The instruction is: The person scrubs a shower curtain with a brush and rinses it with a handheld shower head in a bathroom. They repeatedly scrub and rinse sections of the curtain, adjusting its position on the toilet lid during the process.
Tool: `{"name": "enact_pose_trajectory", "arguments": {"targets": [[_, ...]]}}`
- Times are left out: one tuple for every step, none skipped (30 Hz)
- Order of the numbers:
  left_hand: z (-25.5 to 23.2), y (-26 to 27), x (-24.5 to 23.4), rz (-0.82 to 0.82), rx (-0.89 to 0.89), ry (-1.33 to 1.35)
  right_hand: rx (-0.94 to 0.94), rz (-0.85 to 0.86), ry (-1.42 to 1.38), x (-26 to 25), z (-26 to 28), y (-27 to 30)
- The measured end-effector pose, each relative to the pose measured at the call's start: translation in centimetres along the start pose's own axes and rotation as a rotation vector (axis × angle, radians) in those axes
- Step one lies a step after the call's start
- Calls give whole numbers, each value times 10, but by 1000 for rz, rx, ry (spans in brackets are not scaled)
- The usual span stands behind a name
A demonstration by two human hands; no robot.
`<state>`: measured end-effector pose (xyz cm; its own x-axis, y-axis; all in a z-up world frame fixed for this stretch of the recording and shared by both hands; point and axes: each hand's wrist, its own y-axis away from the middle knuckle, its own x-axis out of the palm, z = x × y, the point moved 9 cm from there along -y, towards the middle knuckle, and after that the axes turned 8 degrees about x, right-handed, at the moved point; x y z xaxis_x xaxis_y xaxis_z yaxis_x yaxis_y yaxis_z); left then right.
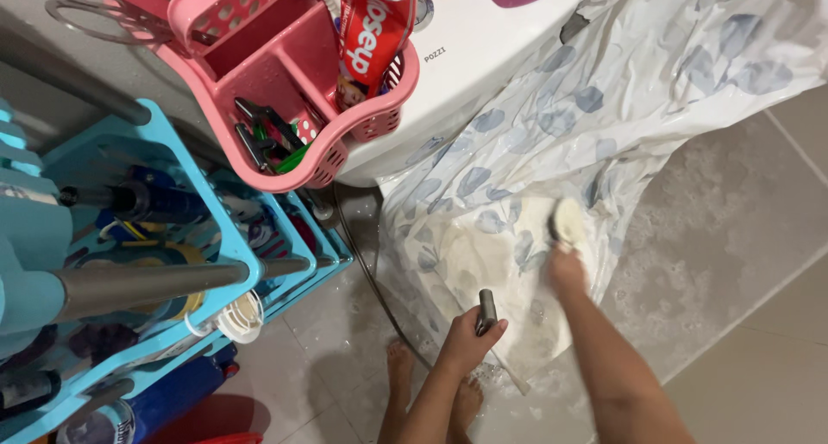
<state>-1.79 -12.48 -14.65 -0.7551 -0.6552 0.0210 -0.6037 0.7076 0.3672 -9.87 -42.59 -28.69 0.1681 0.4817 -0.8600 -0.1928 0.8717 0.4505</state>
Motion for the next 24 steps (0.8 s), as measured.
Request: {"name": "enact_pose_trajectory", "arguments": {"targets": [[1, -1, 0, 2, -1, -2, -171, -21, 78, 17, 27, 6], [4, 1, 3, 6, -8, 0, -432, -105, 250, 41, 57, 30], [7, 3, 6, 10, -14, 2, -815, -370, 557, 66, 87, 78], [7, 5, 10, 25, 4, 4, -496, 28, 272, 95, 57, 84], [7, 7, 11, 41, 22, 6, -329, 191, 224, 117, 29, 110], [6, 4, 9, 49, 47, 8, -254, 272, 234, 125, 4, 129], [10, 3, 5, 52, 21, -8, -191, 310, 259, 118, -22, 141], [17, 8, 0, 60, -12, -28, -106, 334, 284, 102, -53, 148], [24, 13, -6, 69, -44, -47, 3, 338, 296, 79, -84, 148], [29, 17, -15, 50, -52, -39, 46, 295, 351, 51, -101, 135], [35, 21, -25, 31, -59, -32, 133, 221, 284, 22, -115, 120], [40, 24, -35, 2, -66, -23, 214, 128, 144, -2, -117, 101], [46, 25, -45, -29, -75, -16, 244, 53, 13, -14, -108, 85], [53, 29, -51, -58, -89, -6, 223, 19, -45, -14, -97, 79], [59, 32, -55, -87, -104, 5, 151, 29, -50, 2, -77, 80], [60, 32, -52, -81, -86, 28, 5, 34, 31, 24, -50, 91], [60, 32, -48, -76, -69, 52, -135, 63, 106, 55, -28, 114], [60, 34, -42, -74, -53, 79, -180, 147, 139, 85, -27, 143], [60, 37, -33, -61, -44, 82, -181, 247, 180, 111, -35, 173], [56, 38, -32, -47, -29, 69, -167, 338, 227, 127, -43, 198], [52, 38, -30, -32, -14, 55, -143, 409, 267, 131, -59, 213], [51, 39, -30, -25, -29, 29, -102, 450, 306, 121, -79, 214], [50, 39, -30, -18, -44, 4, -58, 463, 333, 100, -98, 206], [51, 42, -33, -14, -62, -25, -104, 449, 563, 80, -107, 189]]}}
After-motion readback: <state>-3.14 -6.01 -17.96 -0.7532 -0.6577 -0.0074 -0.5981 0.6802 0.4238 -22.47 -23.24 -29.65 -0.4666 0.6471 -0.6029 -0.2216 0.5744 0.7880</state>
